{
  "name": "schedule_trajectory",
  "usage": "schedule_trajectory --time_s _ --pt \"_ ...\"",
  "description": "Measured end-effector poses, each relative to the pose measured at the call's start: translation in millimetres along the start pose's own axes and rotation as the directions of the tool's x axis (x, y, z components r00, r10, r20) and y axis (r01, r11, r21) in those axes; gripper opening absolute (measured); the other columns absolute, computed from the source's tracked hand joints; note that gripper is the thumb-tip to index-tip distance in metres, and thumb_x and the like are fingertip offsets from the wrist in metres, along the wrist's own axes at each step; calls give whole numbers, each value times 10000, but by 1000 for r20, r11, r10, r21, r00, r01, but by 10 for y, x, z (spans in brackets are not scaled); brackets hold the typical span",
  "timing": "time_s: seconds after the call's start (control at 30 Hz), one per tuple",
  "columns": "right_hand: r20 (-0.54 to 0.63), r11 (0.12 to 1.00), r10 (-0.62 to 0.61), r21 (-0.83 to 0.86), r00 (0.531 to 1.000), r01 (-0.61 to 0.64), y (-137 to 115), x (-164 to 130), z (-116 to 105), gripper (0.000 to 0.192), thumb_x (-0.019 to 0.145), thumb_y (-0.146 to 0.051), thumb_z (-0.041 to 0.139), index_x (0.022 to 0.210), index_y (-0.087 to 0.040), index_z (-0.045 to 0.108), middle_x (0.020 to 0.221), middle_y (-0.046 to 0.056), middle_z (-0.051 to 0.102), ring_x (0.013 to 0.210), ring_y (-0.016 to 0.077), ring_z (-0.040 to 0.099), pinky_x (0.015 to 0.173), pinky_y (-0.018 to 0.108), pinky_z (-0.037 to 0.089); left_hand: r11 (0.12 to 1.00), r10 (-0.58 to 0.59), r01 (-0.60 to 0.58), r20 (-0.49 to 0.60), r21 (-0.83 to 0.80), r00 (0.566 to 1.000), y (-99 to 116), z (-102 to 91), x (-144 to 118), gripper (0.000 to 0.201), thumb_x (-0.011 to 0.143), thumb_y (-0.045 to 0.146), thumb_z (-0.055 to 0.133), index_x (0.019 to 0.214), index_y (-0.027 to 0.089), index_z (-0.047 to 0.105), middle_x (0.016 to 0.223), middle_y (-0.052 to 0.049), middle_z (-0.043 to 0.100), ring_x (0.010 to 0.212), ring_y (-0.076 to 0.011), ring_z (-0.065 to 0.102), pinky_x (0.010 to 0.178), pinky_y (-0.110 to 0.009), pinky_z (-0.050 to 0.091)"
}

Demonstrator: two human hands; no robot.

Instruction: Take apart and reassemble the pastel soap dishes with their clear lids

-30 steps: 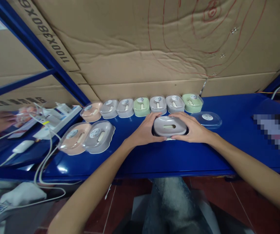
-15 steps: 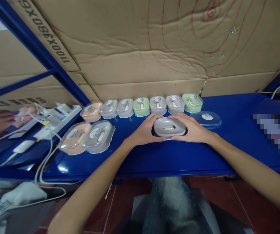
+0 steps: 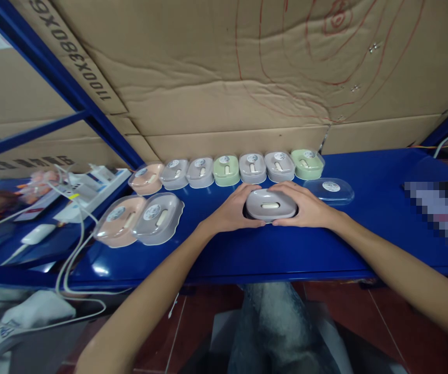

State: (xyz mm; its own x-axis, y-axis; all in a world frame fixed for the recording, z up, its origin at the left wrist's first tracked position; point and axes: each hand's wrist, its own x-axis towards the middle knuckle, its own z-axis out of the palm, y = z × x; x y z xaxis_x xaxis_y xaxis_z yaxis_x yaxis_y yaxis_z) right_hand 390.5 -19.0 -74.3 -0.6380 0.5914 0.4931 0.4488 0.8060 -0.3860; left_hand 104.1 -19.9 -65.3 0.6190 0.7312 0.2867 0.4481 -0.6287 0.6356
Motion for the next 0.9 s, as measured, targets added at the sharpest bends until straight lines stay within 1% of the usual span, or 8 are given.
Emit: schedule_trajectory --time_s 0.17,0.57,0.73,0.9 --pt "11 1000 0 -14 1000 0 8 1 6 825 815 -636 907 1501 -287 610 1423 126 724 1339 389 687 1153 616 565 1000 -20 20 15 12 1000 9 -2 0 924 750 529 970 1525 282 531 1507 -130 581 1429 -403 570 1235 -613 452" --pt "19 1000 -8 3 1000 8 35 -3 29 815 818 -635 909 1505 -329 595 1427 112 721 1346 384 686 1145 621 573 1000 -24 24 33 10 999 -26 6 9 905 747 564 963 1506 294 550 1520 -126 580 1415 -406 581 1223 -625 463" --pt "21 1000 -8 4 1000 8 28 -2 35 825 822 -647 901 1509 -314 588 1421 122 715 1344 387 682 1142 629 571 1000 -26 26 46 2 999 -29 8 12 908 757 559 960 1510 274 540 1519 -134 577 1430 -402 570 1236 -624 451" --pt "42 1000 -3 4 999 3 15 5 22 824 831 -648 892 1517 -314 580 1428 124 702 1341 384 678 1140 631 570 999 -34 34 50 2 998 -47 13 12 919 745 574 958 1512 281 547 1506 -131 583 1430 -405 567 1233 -637 452"
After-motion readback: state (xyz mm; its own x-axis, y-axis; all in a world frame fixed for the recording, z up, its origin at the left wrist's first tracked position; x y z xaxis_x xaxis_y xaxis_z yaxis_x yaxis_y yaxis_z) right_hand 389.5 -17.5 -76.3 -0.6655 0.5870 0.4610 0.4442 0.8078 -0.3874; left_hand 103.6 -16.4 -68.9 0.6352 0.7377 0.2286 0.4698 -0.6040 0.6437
